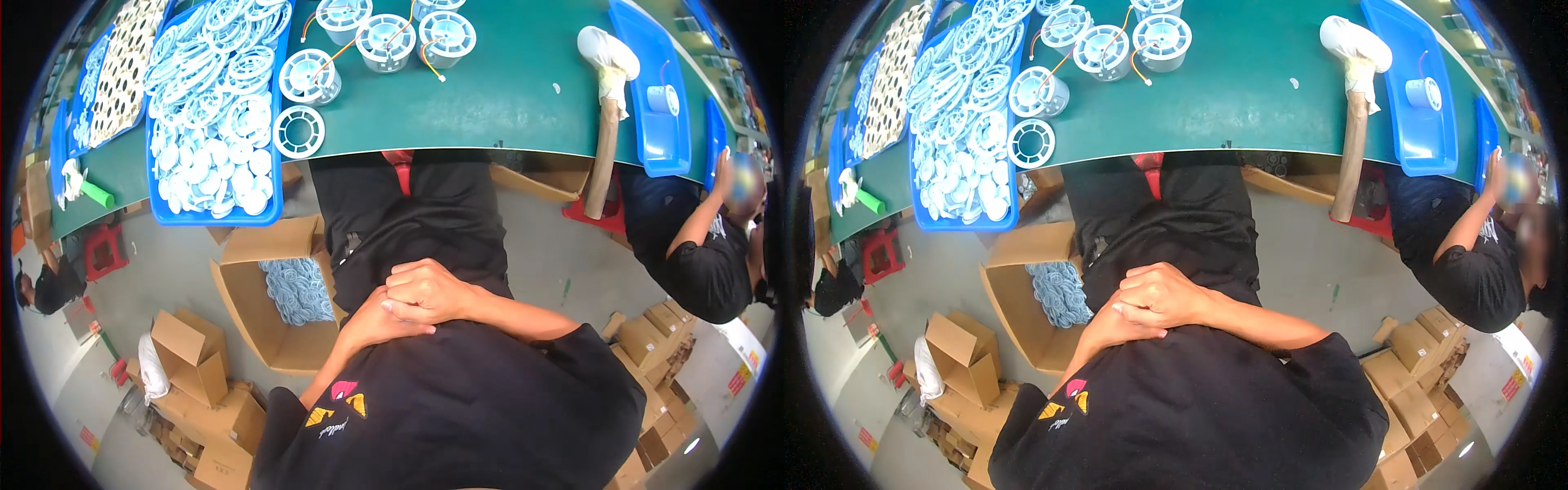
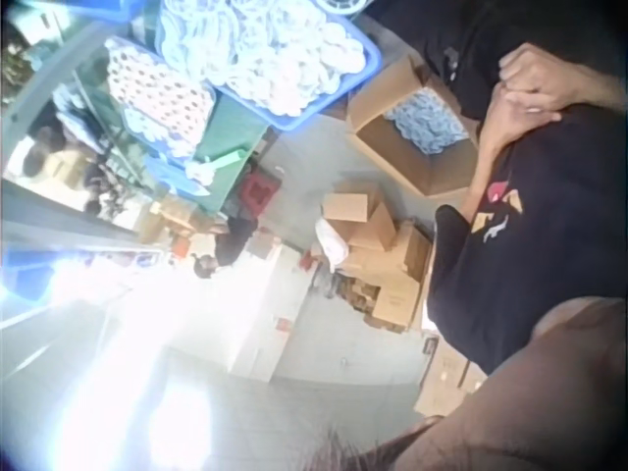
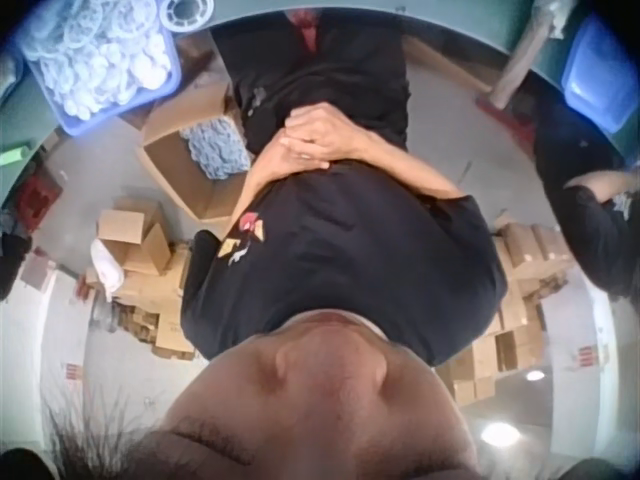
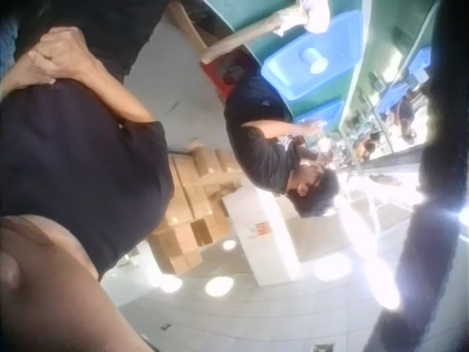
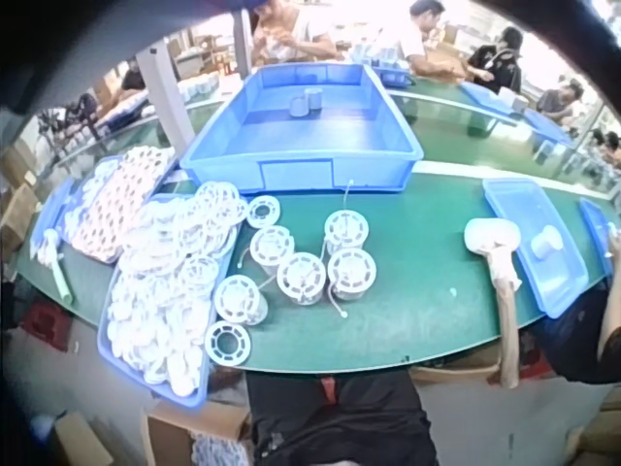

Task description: Assemble plastic rings onto small electronic components using a rubber mallet on an assembly line.

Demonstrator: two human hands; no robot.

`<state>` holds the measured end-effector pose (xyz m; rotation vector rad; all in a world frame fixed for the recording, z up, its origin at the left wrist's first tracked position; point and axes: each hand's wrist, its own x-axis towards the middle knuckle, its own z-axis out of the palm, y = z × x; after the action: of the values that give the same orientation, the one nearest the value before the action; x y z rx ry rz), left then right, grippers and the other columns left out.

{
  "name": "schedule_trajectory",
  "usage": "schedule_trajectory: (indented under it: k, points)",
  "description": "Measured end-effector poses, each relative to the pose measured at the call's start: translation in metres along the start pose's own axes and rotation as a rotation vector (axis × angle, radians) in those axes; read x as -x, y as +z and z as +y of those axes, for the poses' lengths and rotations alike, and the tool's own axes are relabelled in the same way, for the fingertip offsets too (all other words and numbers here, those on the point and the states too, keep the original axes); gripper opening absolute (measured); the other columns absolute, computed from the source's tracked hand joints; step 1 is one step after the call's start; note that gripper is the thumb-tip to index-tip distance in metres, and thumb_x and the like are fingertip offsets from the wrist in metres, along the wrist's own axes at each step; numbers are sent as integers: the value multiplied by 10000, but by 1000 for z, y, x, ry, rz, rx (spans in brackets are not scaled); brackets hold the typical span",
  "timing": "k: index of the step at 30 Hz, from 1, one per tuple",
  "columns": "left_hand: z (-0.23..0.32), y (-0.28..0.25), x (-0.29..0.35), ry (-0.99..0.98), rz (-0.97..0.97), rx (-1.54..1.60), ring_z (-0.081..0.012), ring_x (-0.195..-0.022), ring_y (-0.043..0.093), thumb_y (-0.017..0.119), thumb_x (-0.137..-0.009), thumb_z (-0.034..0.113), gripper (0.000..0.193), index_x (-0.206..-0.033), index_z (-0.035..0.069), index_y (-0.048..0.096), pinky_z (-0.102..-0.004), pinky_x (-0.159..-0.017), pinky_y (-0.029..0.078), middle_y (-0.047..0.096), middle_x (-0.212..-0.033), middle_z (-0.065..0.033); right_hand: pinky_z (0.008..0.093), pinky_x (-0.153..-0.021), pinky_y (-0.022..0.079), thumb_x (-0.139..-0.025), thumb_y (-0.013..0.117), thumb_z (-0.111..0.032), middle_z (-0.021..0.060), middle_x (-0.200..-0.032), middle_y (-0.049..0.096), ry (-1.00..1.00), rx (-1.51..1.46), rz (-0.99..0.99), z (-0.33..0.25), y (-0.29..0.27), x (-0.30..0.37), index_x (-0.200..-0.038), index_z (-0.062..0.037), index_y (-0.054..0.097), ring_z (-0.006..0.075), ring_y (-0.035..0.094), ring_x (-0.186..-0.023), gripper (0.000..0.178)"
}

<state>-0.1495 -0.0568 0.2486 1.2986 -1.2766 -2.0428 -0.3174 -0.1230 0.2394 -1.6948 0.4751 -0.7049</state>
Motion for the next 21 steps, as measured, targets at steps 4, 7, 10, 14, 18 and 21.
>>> schedule_trajectory:
  k: [4,7,10,14,18,21]
  points:
    - [-6,1,1,18,19,-51,-259,-891,757,964,-696,237,419,-962,-3,746,-383,-800,592,780,-920,-128,424,-549,428,-929,695,-116,98,-656,499,-30,7,-2,1,1,1,-659,-29,519,287,496,-597,334]
    - [-1,0,0,75,55,-81,-265,-893,759,965,-694,231,417,-963,-1,747,-385,-803,593,779,-923,-132,423,-573,428,-927,686,-110,97,-666,487,-41,7,-5,3,0,-1,-668,-33,519,290,489,-611,317]
    - [2,-4,-2,32,14,-27,-263,-913,760,982,-691,258,443,-968,0,753,-375,-817,591,780,-933,-124,428,-576,412,-925,679,-88,95,-660,462,-22,-4,-2,7,0,1,-668,-30,500,295,484,-624,318]
    - [0,-12,-16,63,35,-102,-316,-1038,730,943,-733,410,643,-1161,-13,715,-414,-929,558,745,-1112,-177,348,-645,418,-1023,654,-136,58,-768,496,423,-272,189,17,-9,8,-790,-5,537,154,483,-702,292]
    - [19,-20,-52,174,276,-271,-368,-1071,675,937,-714,427,688,-1184,-14,697,-441,-952,534,700,-1102,-178,278,-745,458,-1039,632,-91,39,-929,578,407,-149,483,14,-57,-11,-943,12,635,117,553,-832,140]
    - [35,-37,-72,347,455,-425,-366,-1018,653,942,-706,433,695,-1165,-21,684,-451,-912,533,691,-1082,-181,257,-722,448,-1000,668,-37,41,-947,588,433,-79,383,-3,-90,-24,-959,25,661,103,558,-839,75]
